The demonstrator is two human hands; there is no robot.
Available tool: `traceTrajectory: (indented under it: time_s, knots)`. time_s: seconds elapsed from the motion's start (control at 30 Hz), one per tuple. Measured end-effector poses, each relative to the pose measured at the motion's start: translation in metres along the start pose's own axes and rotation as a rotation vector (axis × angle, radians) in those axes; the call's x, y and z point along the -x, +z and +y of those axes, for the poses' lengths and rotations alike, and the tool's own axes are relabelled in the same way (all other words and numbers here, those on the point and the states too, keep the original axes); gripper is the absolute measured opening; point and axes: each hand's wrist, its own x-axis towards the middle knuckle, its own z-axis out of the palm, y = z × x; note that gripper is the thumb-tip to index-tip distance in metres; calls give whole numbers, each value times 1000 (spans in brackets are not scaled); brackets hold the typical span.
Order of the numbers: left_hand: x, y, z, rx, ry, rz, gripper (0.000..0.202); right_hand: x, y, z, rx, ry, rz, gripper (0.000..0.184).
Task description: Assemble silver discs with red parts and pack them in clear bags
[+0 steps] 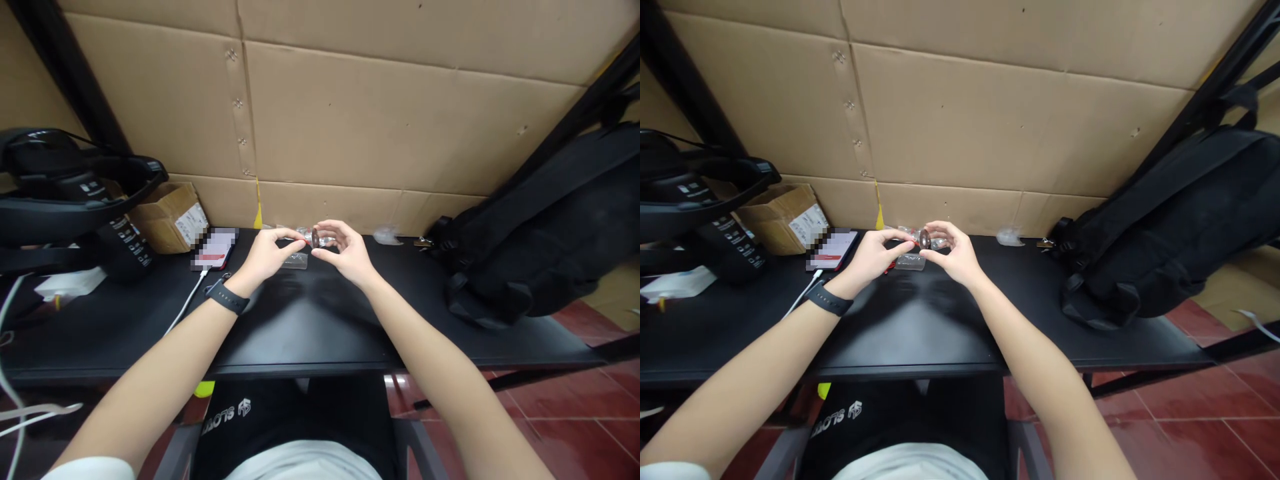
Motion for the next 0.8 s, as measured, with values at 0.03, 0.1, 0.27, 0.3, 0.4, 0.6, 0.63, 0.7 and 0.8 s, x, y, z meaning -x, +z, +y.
traceTrajectory:
  time_s: [0.03,0.1,0.27,0.3,0.4,0.6,0.63,0.7,0.8]
  knots:
    - [0,2,-1,32,-1,2,25,1,3,-2,-23,-1,1,63]
    - [1,6,-2,79,-1,18,26,3,8,-5,-67,-11,9,63]
    - [2,9,-4,132,-17,-4,29,5,15,-5,-87,-14,48,61]
    - [2,10,-4,143,-18,-13,30,6,16,-4,-86,-15,58,61]
    - [2,11,-3,181,-15,-30,31,5,17,-2,-117,-24,67,59]
    - [2,13,-3,213,-14,-29,30,5,18,2,-170,-53,53,58]
    - [2,13,-3,212,-11,-24,30,5,18,3,-173,-52,52,58]
    - [2,13,-2,212,-7,-18,30,5,18,3,-172,-43,51,58]
    - [3,13,-1,229,-12,-14,28,5,19,3,-174,-36,48,59]
